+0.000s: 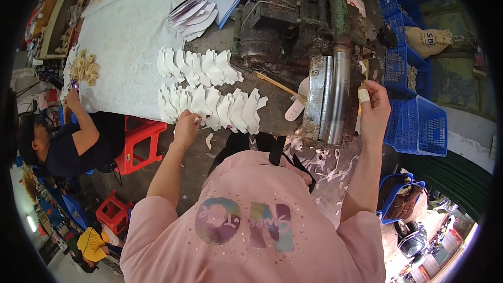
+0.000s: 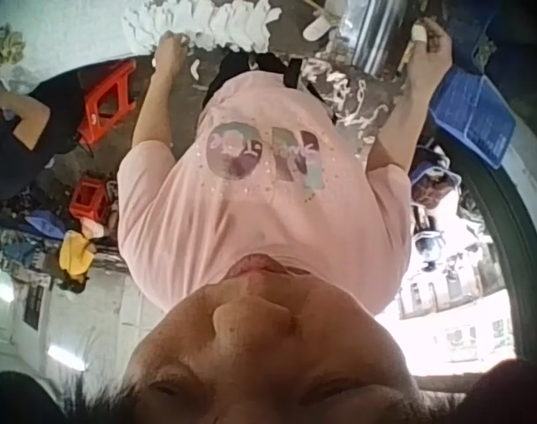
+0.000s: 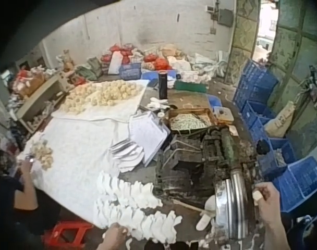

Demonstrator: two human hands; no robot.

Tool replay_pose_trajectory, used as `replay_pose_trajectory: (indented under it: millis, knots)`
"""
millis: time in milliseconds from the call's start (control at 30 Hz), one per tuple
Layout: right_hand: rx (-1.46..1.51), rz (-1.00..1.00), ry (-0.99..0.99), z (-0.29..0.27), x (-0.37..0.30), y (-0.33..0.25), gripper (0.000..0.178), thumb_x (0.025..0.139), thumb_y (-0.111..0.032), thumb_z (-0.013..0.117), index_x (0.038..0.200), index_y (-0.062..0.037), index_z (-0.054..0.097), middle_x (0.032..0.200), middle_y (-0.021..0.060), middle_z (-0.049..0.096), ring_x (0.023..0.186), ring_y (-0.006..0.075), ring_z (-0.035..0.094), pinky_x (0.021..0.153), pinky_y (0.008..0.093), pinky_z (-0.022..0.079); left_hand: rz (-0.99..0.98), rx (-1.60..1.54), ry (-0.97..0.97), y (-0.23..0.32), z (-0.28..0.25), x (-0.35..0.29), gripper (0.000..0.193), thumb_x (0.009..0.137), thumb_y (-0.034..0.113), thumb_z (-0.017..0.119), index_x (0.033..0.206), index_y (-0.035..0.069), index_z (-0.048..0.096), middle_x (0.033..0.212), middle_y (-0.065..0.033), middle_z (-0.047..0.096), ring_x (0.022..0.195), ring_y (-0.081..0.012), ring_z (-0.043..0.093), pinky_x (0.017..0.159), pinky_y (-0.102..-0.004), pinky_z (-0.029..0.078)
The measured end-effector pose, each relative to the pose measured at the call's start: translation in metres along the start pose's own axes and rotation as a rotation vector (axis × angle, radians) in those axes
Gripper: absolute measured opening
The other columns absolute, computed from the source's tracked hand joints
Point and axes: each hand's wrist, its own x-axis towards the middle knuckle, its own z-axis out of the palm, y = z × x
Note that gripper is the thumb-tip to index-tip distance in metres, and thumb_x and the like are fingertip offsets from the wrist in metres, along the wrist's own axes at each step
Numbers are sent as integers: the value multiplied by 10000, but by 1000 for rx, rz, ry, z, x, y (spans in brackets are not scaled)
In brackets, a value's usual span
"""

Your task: Applying glue to the edges of shoe upper components and passing them through a roller machine.

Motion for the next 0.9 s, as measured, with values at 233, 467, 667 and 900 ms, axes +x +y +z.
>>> replay_pose_trajectory:
  millis: [233, 467, 667, 900]
  knots:
    - [-1, -59, 19, 9, -16, -30, 205, 859, 7, 552, 1064, 1, 565, 946, 45, 582, 853, 95, 546, 755, 217, 430, -283, -519, -70, 44, -64, 24, 191, 903, 147, 533, 1024, 26, 619, 763, -39, 522, 698, -136, 500, 642, -290, 425]
    - [-92, -636, -310, 83, -60, -84, 280, 717, -68, 688, 979, -57, 591, 1066, 110, 535, 997, 300, 469, 846, 387, 380, 212, -1334, -23, 181, -110, 39, 510, 979, 432, 324, 1205, 14, 510, 965, -22, 487, 846, -106, 464, 786, -244, 405]
    - [-124, -707, -60, 114, -76, -76, 290, 686, -125, 696, 966, -72, 637, 1182, 118, 474, 1051, 326, 408, 855, 436, 306, 430, -1533, -91, 240, -103, 48, 553, 960, 485, 335, 1192, 11, 500, 989, -43, 473, 879, -114, 454, 799, -247, 392]
    - [-122, -795, 73, 105, -73, -75, 280, 648, -71, 694, 911, -89, 600, 1168, 106, 492, 1001, 321, 422, 844, 435, 296, 326, -1480, 138, 269, -96, 46, 506, 959, 489, 336, 1138, 26, 431, 882, -33, 427, 805, -117, 425, 743, -257, 388]
